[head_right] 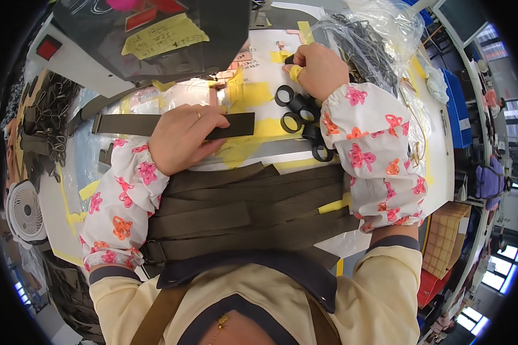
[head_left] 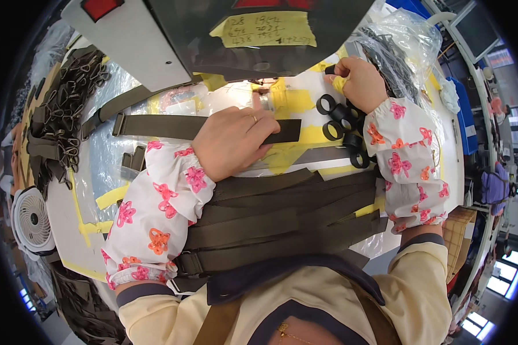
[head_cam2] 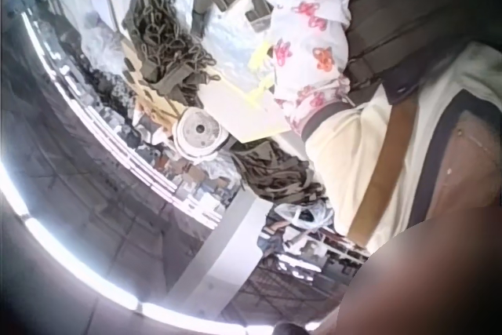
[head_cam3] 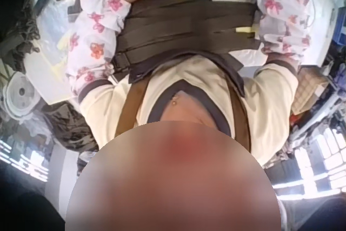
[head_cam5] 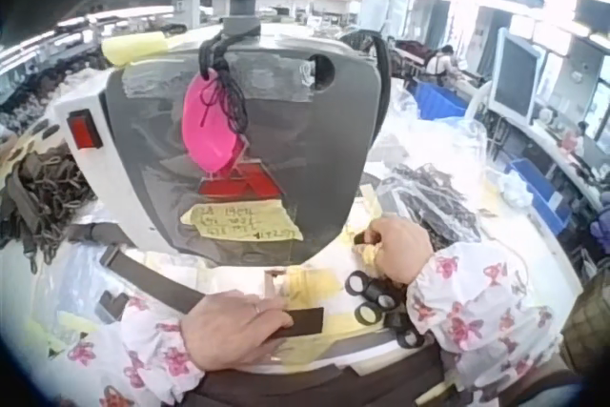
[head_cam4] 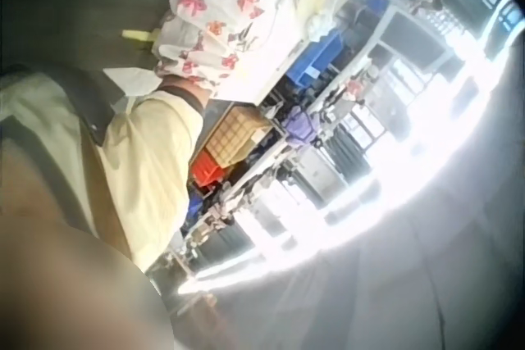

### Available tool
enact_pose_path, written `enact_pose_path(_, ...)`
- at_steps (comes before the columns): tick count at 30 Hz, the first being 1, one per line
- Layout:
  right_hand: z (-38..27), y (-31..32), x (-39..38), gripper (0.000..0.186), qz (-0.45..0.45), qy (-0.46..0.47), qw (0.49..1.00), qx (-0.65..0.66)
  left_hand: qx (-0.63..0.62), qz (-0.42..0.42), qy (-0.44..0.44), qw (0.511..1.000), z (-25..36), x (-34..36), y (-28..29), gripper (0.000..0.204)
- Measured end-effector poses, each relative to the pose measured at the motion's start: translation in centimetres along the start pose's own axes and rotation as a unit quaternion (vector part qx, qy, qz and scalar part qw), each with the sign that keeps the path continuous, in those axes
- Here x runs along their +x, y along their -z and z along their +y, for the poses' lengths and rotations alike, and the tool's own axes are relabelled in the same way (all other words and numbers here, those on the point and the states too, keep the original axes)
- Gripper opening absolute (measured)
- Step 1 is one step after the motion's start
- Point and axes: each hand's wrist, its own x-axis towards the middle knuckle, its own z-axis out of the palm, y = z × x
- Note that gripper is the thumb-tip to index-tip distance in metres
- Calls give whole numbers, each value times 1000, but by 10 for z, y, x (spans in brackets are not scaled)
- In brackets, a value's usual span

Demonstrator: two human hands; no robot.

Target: Sewing plastic buckles and hardware onto fabric straps using an industrial sewing machine.

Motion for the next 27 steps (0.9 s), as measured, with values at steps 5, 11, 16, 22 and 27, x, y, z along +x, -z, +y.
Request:
enact_pose_path(5,-4,2,-8,16,104,132,984,55,156,59,-83,982,5,7,0,19)
enact_pose_path(11,-45,14,-43,18,-144,-9,825,546,-57,122,129,982,16,11,13,19)
enact_pose_path(16,-50,9,-54,27,-177,-85,700,686,-217,97,107,965,2,10,17,35)
enact_pose_path(22,-49,9,-57,38,-251,-93,649,713,-207,119,1,971,-6,9,11,36)
enact_pose_path(27,-48,10,-60,34,-263,-139,619,727,-188,119,27,975,-3,9,13,29)
